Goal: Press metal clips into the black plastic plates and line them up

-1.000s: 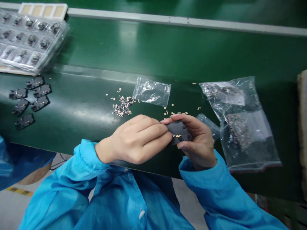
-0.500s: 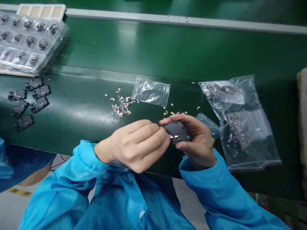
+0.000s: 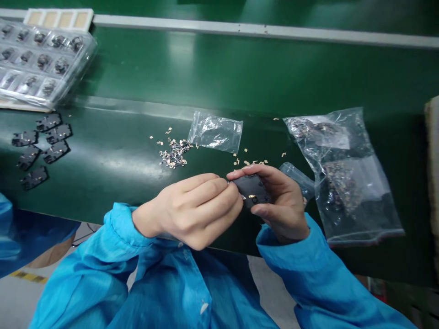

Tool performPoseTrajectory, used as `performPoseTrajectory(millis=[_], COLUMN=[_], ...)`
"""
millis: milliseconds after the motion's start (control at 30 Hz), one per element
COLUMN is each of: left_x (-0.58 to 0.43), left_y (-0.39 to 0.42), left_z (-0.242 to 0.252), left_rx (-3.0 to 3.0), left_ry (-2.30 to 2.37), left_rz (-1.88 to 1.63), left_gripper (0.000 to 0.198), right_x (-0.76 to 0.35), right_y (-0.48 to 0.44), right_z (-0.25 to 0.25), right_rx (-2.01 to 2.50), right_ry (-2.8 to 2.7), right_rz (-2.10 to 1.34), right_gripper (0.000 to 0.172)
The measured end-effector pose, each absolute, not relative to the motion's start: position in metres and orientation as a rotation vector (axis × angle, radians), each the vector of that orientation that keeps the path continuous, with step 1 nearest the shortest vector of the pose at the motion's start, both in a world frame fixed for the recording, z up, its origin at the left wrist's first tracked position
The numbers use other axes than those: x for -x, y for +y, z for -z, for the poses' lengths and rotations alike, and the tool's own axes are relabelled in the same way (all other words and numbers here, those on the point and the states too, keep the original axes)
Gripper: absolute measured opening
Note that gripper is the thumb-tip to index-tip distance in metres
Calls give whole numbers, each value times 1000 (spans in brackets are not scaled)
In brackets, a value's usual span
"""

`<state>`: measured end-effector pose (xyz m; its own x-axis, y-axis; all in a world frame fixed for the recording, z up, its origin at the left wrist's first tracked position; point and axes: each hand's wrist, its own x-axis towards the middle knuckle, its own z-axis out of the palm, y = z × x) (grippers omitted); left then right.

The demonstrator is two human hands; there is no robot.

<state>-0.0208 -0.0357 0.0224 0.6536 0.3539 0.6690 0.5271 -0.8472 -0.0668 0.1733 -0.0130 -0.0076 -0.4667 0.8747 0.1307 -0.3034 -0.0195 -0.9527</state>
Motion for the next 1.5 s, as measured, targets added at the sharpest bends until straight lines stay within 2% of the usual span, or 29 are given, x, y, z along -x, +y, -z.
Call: performPoseTrajectory(millis=[1133, 1500], left_x=[22, 21], left_y=[-39, -37], left_z=[-24, -23], left_rx=[2638, 2709], left_ry=[-698, -711], left_rz=[926, 1048], left_gripper=[19, 20], right_x=[-174, -174], right_y=[-15, -15], right_z=[5, 6], right_rx=[741, 722], right_ry=[-1392, -1396], right_rz=[-1589, -1603], right_gripper=[39, 39])
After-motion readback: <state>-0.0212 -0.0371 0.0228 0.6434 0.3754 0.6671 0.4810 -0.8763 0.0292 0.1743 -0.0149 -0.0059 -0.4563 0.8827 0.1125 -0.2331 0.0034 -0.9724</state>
